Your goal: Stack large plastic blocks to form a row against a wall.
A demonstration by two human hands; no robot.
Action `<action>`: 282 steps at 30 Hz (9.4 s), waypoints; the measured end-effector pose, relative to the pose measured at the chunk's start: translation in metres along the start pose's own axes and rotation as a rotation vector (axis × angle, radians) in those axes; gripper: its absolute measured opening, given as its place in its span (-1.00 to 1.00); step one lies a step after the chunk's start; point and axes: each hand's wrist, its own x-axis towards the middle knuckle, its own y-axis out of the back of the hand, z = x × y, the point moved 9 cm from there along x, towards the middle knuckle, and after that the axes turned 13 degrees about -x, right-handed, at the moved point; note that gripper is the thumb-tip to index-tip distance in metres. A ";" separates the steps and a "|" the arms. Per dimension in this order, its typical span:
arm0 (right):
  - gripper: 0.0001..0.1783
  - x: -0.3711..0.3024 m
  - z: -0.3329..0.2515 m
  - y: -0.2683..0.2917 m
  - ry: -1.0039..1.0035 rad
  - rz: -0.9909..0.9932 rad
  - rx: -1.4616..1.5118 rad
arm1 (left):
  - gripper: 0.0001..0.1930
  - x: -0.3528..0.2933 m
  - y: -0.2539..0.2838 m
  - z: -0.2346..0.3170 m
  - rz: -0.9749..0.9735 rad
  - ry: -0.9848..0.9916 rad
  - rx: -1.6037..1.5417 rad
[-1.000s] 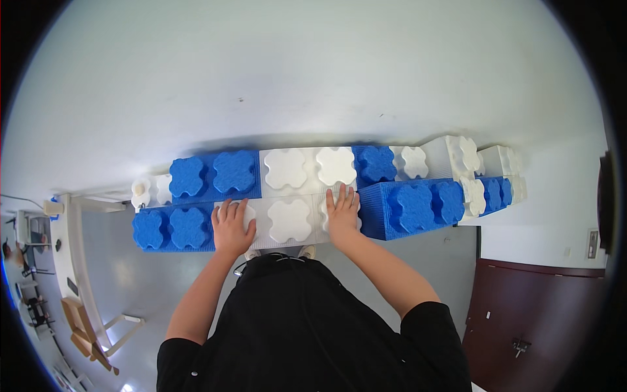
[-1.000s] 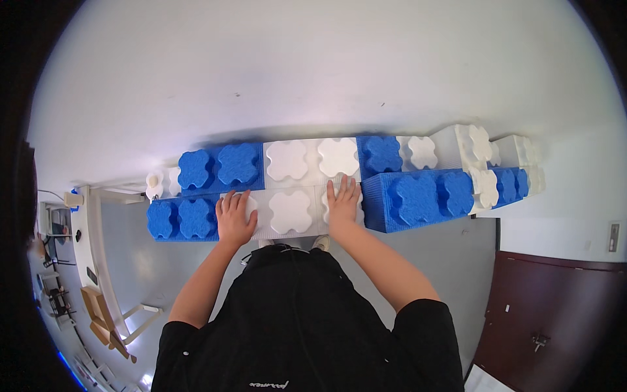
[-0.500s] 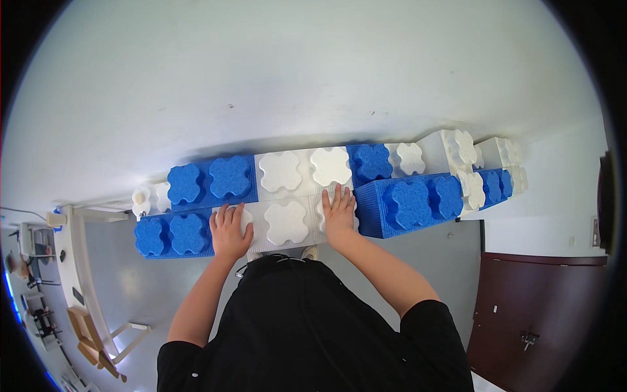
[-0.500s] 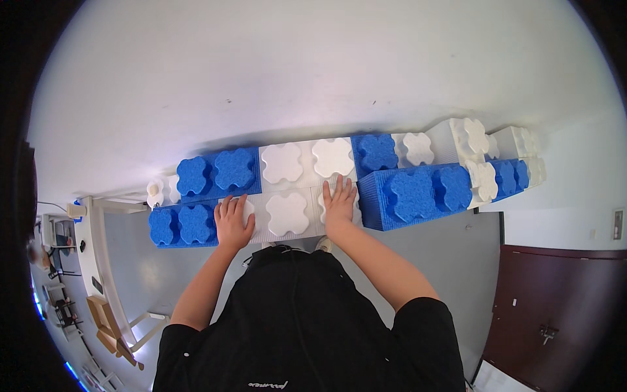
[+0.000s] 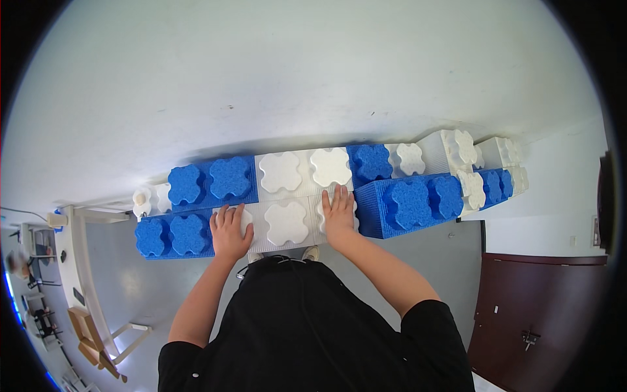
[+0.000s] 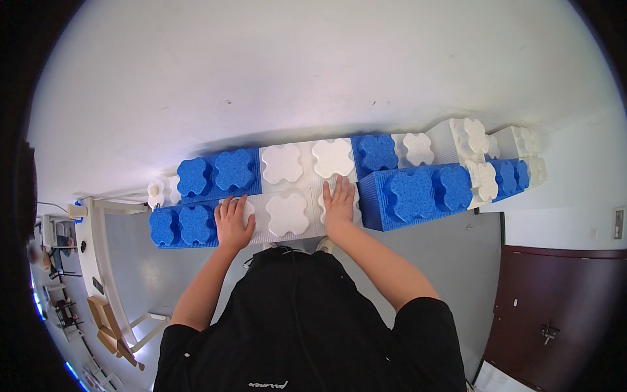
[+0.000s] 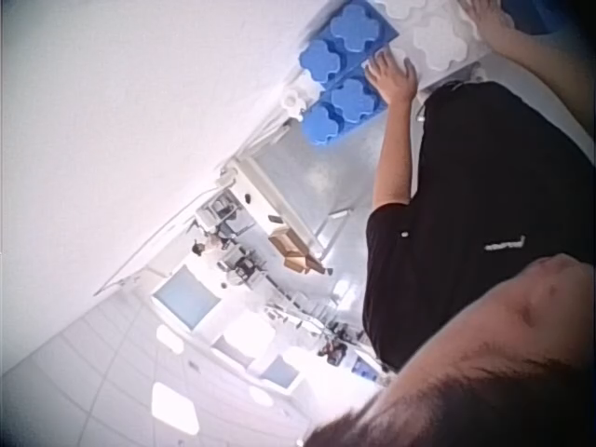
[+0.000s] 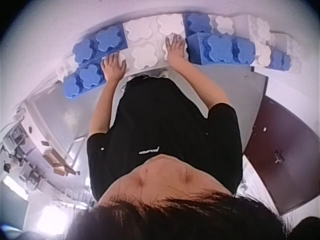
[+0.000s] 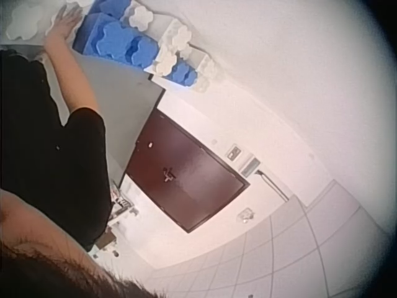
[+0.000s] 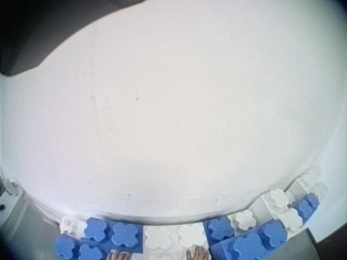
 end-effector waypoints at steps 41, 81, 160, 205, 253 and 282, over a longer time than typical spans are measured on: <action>0.36 -0.013 0.165 0.182 0.210 0.562 0.335 | -0.34 -0.001 -0.002 0.000 -0.028 0.060 -0.013; 0.46 -0.089 0.218 0.297 0.201 0.658 0.477 | -0.24 -0.001 -0.008 -0.008 -0.144 0.128 0.043; 0.34 -0.132 0.033 0.224 0.498 0.684 0.447 | -0.31 0.001 -0.004 -0.002 -0.090 0.092 0.009; 0.33 -0.145 0.004 0.288 0.526 0.792 0.583 | -0.65 -0.031 0.070 -0.101 0.518 0.487 -1.297; -0.34 -0.026 -0.061 0.088 0.047 0.699 0.785 | 0.21 0.025 0.167 0.110 -0.368 -0.222 0.081; -0.35 -0.031 -0.059 0.091 0.029 0.736 0.809 | 0.14 0.025 0.127 0.086 -0.447 -0.256 0.225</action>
